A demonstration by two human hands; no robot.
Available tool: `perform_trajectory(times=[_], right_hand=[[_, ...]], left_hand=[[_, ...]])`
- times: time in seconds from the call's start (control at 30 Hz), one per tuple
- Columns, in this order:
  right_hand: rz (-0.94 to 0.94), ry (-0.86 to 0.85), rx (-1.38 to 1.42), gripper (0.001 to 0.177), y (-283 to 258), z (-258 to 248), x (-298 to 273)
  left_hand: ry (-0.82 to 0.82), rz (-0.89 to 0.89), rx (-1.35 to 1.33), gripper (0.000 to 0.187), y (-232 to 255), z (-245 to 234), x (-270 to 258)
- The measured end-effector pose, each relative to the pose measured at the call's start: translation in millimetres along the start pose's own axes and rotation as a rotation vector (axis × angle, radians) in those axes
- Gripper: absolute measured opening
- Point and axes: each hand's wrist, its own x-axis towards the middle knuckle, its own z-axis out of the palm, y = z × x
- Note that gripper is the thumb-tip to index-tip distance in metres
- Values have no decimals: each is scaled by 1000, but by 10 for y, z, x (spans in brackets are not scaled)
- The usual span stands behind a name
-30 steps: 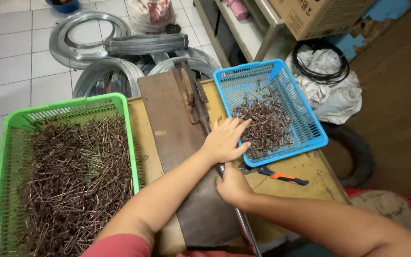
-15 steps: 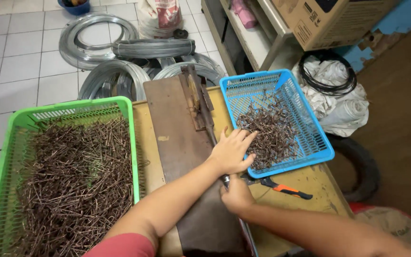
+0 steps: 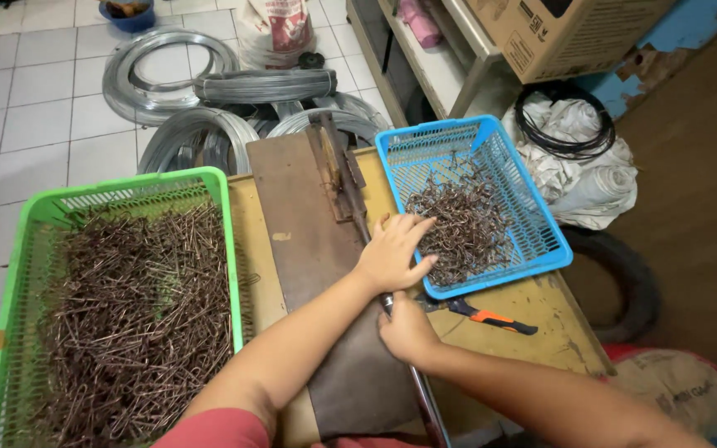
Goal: Cutting metal wires to length using a manual jig and lever
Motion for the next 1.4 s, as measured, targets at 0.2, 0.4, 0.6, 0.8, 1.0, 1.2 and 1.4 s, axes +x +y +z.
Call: perform_trajectory(times=[0.2, 0.4, 0.6, 0.8, 1.0, 1.2, 1.4], right_hand=[[108, -106, 42, 24, -374, -312, -102], [161, -111, 55, 19, -459, -429, -165], [191, -107, 45, 26, -383, -333, -136], [204, -81, 95, 49, -425, -335, -168], [200, -206, 147, 71, -713, -699, -260], [245, -286, 158, 83, -1270, -1358, -277], [199, -256, 215, 80, -1443, -1513, -254]], left_hand=[[538, -302, 195, 43, -808, 431, -227], [485, -748, 70, 83, -1675, -200, -323], [86, -636, 267, 41, -2027, -66, -361], [131, -625, 383, 18, -2179, -7, -294], [135, -640, 388, 13, -2224, 26, -292], [87, -623, 399, 10, -2244, -49, -301], [-93, -637, 101, 12, -1972, -482, -246]])
